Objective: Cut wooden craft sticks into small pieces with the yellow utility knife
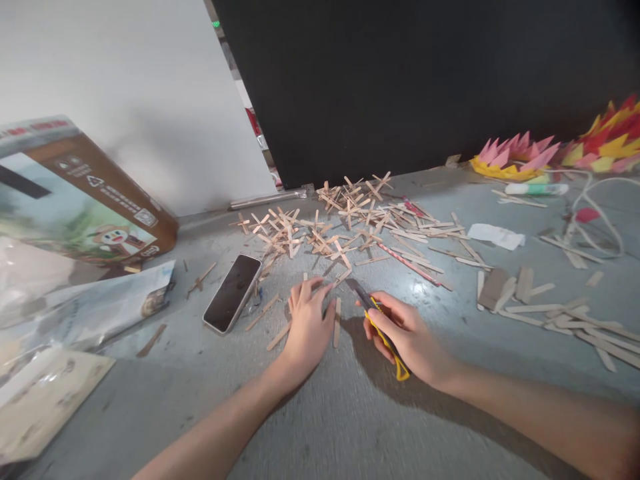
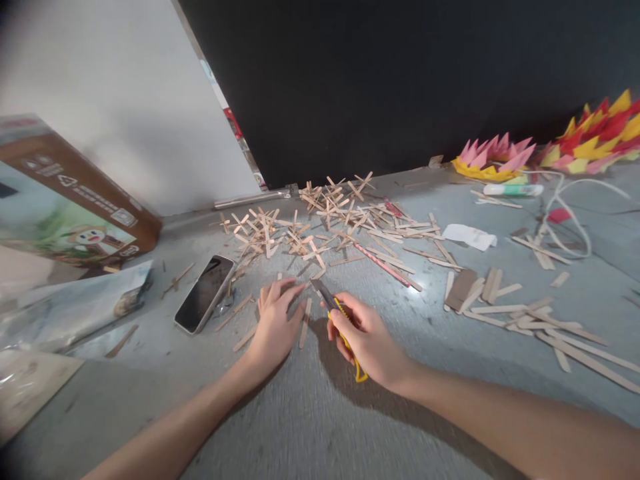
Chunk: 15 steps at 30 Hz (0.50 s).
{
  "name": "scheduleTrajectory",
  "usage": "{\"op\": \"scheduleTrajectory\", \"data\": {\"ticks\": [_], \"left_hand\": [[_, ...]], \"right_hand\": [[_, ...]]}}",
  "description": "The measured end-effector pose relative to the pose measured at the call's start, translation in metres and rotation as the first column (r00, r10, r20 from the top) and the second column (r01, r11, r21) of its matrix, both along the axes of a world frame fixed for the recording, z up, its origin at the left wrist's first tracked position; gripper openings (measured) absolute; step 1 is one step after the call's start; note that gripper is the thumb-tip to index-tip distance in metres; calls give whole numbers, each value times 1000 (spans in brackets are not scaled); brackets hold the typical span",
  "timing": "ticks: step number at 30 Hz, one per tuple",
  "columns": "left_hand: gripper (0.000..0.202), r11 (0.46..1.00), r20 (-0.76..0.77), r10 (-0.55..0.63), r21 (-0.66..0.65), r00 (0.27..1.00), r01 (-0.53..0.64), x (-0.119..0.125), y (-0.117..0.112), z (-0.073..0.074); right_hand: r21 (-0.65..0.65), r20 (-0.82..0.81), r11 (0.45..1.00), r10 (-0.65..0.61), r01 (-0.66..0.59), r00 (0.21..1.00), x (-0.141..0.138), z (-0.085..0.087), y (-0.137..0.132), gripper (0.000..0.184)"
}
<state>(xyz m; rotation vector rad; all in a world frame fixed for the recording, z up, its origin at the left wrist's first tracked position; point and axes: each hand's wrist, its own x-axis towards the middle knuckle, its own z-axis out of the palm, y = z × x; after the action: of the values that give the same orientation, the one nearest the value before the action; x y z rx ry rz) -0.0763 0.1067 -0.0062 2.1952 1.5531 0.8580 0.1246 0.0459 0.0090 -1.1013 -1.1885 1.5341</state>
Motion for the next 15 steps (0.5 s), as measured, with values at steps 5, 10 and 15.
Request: {"op": "scheduleTrajectory", "data": {"ticks": [5,10,15], "left_hand": [[22,998,-45,-70,-12,997,69,1,-4,3],[21,997,34,-38,-61,999,40,1,-1,6],[26,997,41,14,-76,999,-10,1,-2,7]], "right_hand": [[2,-7,1000,-6,6,1000,-1,0,0,31],[-3,-8,1000,-3,3,1000,-1,2,1,30],[-1,-16,1000,-3,3,1000,-1,2,1,30]]}}
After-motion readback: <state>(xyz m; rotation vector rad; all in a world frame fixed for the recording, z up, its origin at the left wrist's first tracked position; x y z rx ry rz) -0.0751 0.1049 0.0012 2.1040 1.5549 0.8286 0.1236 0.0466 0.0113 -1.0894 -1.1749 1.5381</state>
